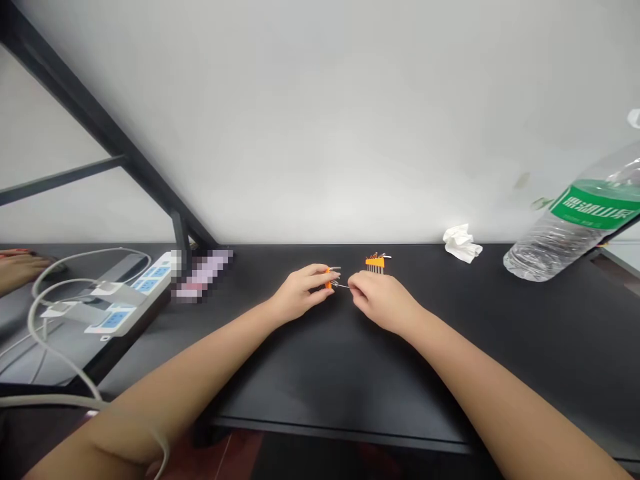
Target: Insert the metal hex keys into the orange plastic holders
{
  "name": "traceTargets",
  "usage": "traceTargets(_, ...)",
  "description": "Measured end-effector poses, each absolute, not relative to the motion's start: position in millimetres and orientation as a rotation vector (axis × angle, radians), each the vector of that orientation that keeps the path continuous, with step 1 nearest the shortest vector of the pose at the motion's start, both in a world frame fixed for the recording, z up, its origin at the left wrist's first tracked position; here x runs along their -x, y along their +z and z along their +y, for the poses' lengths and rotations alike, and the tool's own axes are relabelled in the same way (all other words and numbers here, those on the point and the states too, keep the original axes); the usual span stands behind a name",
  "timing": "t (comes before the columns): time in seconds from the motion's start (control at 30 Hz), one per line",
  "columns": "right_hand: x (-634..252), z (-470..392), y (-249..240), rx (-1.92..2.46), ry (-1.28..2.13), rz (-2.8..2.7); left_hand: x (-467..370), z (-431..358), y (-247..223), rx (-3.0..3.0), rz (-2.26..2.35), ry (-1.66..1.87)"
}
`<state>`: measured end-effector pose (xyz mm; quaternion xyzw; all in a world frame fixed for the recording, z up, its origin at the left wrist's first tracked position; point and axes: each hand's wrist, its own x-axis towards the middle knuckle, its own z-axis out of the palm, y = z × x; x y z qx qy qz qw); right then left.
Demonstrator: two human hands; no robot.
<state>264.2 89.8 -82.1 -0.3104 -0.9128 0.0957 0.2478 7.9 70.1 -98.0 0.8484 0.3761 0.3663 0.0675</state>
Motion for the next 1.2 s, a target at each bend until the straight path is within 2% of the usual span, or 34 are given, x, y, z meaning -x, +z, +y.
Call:
traceTargets(0.43, -263.6, 87.9, -83.5, 0.77, 0.035, -2.563, -9.3, 68.9, -98.9, -2.591, 1.113, 1.199)
traceTargets(0.83, -261.8, 81.9, -82.5, 0.705, -0.312, -2.607, -9.0, 64.6, -95.4, -2.573, 1.31, 0.967)
traceTargets(1.03, -261.1, 83.3, -75.8, 0.555, 0.048, -2.544, -14.5, 59.3, -95.5, -2.572, 1.308, 0.869)
traceTargets(1.2, -252.3, 84.0, -80.5, 0.524, 0.138, -2.596, -18.9, 58.0, -96.0, -2.521, 1.253, 0.907)
